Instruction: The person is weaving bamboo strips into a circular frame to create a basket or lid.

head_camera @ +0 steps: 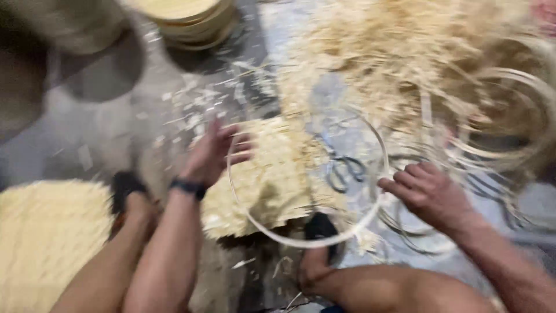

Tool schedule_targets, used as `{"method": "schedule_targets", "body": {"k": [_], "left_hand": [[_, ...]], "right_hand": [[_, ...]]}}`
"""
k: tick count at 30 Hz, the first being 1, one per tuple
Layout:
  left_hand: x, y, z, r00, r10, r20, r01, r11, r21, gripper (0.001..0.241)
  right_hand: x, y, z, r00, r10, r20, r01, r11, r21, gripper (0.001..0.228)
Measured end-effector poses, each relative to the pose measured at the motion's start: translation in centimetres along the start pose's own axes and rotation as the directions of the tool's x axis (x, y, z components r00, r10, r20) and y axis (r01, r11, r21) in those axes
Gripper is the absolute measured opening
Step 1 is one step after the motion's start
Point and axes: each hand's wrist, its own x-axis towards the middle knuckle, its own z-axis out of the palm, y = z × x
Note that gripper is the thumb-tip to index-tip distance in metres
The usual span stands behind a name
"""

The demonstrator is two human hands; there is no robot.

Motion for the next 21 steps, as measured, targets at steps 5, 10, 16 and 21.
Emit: {"method": "schedule_targets", "body": {"k": [5, 10, 16, 21], "left_hand": [[0.6, -1.7, -3.6, 0.986, -0.036, 0.161, 0.055, 0.992, -0.115, 0.050], [-0.6, -4.3, -6.0, 0.991, -0.019, 0.132, 0.094, 0.798, -0.595, 0.029], [1.6, -6.3, -9.0, 0.981, 0.180, -0.072, -0.166, 0.588, -0.791, 0.023], [-1.2, -3.4, -7.1, 0.971, 0.110, -0.212, -0.229, 0.680, -0.697, 0.028]], "right_hand": [[7.5, 2.3, 2.7, 0.998, -0.020, 0.064, 0.005, 0.977, 0.215, 0.037], [15.2, 0.5, 3.0, 0.701, 0.572, 0.425, -0.474, -0.072, 0.878, 0.041], [17.1, -3.9, 5.0, 0.726, 0.435, 0.532, -0.648, 0.176, 0.741, 0.046], [19.0, -4.8, 5.0, 0.675, 0.555, 0.487, -0.427, -0.245, 0.870, 0.051]]}}
